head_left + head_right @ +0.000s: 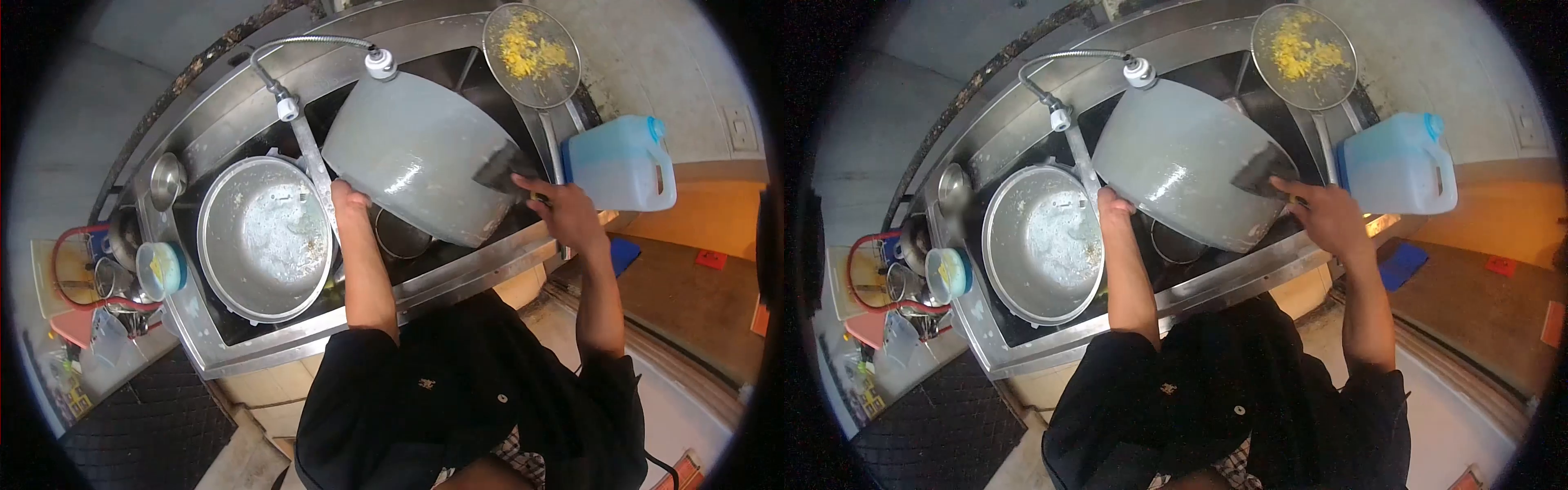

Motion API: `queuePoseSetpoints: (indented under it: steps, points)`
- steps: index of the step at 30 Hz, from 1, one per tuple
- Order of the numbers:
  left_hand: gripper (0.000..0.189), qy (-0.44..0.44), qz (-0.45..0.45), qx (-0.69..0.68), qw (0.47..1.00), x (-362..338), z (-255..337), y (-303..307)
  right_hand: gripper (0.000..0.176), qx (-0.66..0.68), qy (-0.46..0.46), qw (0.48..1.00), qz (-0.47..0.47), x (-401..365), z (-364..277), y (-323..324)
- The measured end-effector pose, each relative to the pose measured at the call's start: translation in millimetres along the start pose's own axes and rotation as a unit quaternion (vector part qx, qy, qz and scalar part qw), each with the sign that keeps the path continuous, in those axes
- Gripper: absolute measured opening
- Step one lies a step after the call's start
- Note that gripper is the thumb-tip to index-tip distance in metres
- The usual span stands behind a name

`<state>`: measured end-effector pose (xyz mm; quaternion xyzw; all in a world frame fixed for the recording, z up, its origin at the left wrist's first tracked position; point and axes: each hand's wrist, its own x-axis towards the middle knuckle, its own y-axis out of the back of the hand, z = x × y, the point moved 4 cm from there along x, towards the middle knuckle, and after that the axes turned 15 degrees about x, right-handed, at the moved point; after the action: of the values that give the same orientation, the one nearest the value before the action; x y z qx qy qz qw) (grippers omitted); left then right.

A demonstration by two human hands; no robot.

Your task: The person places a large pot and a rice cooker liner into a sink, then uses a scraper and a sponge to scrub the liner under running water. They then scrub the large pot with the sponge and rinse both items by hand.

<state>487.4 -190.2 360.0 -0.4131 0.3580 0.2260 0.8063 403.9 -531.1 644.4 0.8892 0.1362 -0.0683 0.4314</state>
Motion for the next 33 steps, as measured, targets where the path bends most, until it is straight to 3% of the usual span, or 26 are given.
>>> queuePoseSetpoints:
  steps: [1,2,4,8,10,11,13,16,19,22,23,24,26,27,31,33]
  points:
    - [0.046,-0.015,-0.010,0.006,1.000,-1,2,-2,0.040,0.052,0.057,0.997,-0.008,-1,6,-13]
    - [0.046,-0.015,-0.010,0.014,1.000,-3,1,0,0.040,0.059,0.054,0.997,-0.004,-9,12,-21]
    - [0.045,-0.020,0.024,0.019,0.999,-11,4,-3,0.041,-0.010,0.050,0.990,-0.132,-29,21,-41]
    - [0.044,-0.022,0.060,0.027,0.998,-10,-3,16,0.043,0.082,0.013,0.995,-0.060,-54,88,-40]
    - [0.044,-0.037,0.008,-0.033,0.999,-21,-10,16,0.038,0.063,-0.030,0.997,-0.023,-54,129,-56]
    - [0.044,-0.033,0.001,-0.018,0.999,-32,-17,9,0.036,0.048,-0.007,0.998,-0.036,-53,140,-69]
    - [0.044,-0.038,-0.104,0.018,0.994,-71,-44,-11,0.028,0.064,0.023,0.995,-0.076,-53,139,-78]
    - [0.044,-0.075,-0.033,0.063,0.995,-114,-90,-25,0.025,0.169,0.067,0.974,-0.132,-51,125,-101]
    - [0.046,-0.115,-0.024,0.134,0.984,-117,-98,-41,0.025,0.212,0.056,0.966,-0.141,-55,128,-107]
    - [0.049,-0.081,-0.076,0.113,0.987,-96,-77,-40,0.025,0.230,0.044,0.971,-0.050,-68,156,-110]
    - [0.050,-0.037,-0.032,0.091,0.995,-99,-68,-39,0.036,0.282,0.015,0.958,-0.057,-71,168,-110]
    - [0.050,-0.038,-0.030,0.100,0.994,-104,-59,-45,0.036,0.290,0.013,0.955,-0.054,-73,165,-109]
    - [0.051,0.022,-0.005,0.120,0.993,-108,-52,-56,0.053,0.279,-0.017,0.960,0.032,-76,167,-94]
    - [0.049,0.030,0.021,0.120,0.992,-115,-47,-64,0.066,0.262,-0.063,0.963,-0.015,-72,168,-94]
    - [0.048,0.049,0.045,0.132,0.989,-98,-23,-60,0.072,0.284,-0.092,0.954,-0.019,-49,181,-114]
    - [0.048,0.055,0.050,0.136,0.988,-83,-11,-50,0.074,0.419,-0.025,0.895,0.154,-38,181,-104]
